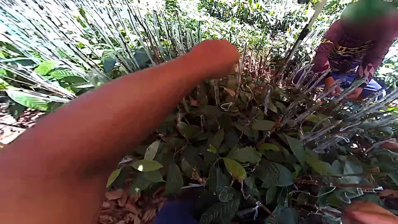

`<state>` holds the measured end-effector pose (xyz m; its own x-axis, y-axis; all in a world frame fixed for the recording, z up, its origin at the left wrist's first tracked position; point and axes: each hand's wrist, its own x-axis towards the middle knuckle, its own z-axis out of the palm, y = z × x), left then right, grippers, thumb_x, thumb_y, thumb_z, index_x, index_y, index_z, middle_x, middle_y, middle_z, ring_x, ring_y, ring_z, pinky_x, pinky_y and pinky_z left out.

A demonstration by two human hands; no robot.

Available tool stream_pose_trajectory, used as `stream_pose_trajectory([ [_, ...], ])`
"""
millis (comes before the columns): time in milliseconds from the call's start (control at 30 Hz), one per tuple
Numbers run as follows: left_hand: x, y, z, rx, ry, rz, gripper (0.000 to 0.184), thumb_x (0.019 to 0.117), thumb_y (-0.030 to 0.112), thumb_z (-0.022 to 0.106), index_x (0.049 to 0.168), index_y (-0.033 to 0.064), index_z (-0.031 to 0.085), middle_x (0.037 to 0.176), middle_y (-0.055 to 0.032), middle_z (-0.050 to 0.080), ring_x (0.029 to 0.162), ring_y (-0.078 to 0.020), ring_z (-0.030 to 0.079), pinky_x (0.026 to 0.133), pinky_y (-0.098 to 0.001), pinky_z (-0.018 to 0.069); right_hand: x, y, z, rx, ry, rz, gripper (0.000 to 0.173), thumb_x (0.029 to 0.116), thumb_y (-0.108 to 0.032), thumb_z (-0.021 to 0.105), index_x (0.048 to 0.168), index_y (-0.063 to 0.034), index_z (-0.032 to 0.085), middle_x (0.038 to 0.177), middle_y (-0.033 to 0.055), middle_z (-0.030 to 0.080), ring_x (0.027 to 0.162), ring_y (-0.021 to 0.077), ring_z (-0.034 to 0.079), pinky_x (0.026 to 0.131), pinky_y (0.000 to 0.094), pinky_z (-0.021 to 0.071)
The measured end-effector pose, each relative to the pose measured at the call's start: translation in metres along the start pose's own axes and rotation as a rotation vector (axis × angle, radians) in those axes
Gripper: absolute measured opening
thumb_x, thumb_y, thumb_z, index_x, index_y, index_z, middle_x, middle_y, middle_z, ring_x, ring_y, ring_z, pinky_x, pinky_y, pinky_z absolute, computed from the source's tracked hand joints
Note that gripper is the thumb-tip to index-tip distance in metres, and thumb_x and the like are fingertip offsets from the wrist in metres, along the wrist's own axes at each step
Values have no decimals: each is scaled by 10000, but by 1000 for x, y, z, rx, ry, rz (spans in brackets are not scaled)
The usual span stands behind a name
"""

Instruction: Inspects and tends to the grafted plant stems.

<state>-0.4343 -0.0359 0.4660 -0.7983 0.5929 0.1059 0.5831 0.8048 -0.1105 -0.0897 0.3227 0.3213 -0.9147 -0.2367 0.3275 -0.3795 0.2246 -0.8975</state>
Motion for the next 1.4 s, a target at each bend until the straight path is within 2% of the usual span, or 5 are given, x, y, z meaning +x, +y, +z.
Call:
stream_pose_trajectory([
  [333, -99, -135, 38, -568, 314, -269, 314, 1073, 288, 527, 1214, 75, 710, 1115, -182, 719, 1016, -340, 710, 923, -629, 534, 212, -36, 52, -177, 99, -322, 409, 977, -343, 711, 1337, -161, 644, 1021, -24, 703, 861, 118, 690, 782, 314, 621],
  [567, -93, -165, 95, -1071, 271, -567, 312, 1073, 276, 537, 1312, 115, 655, 1234, -127, 692, 1041, -245, 714, 899, -473, 591, 341, -24, 128, -12, 78, -270, 181, 959, -103, 683, 1130, -65, 639, 973, 11, 695, 841, 128, 692, 755, 325, 629],
  [800, -79, -167, 124, -1102, 189, -587, 326, 1093, 278, 502, 1341, 127, 649, 1296, -118, 676, 1085, -239, 703, 930, -466, 575, 437, 10, 160, -220, 118, -184, 213, 999, -122, 638, 1180, -12, 616, 1031, 77, 685, 895, 155, 696, 773, 356, 621],
  [1033, -71, -161, 136, -1122, 150, -576, 340, 1094, 296, 508, 1371, 148, 637, 1307, -77, 684, 1107, -213, 697, 945, -454, 568, 466, 10, 154, -47, 267, -135, 141, 1017, -103, 606, 1145, -52, 578, 1002, 67, 642, 869, 184, 696, 705, 354, 627],
  [1400, -55, -170, 161, -1156, 75, -547, 384, 1099, 302, 488, 1443, 158, 582, 1366, -83, 656, 1174, -257, 671, 972, -503, 548, 459, 54, 214, -44, -25, 21, 184, 1009, -84, 626, 1182, -21, 624, 1030, 103, 688, 898, 191, 719, 758, 376, 640],
])
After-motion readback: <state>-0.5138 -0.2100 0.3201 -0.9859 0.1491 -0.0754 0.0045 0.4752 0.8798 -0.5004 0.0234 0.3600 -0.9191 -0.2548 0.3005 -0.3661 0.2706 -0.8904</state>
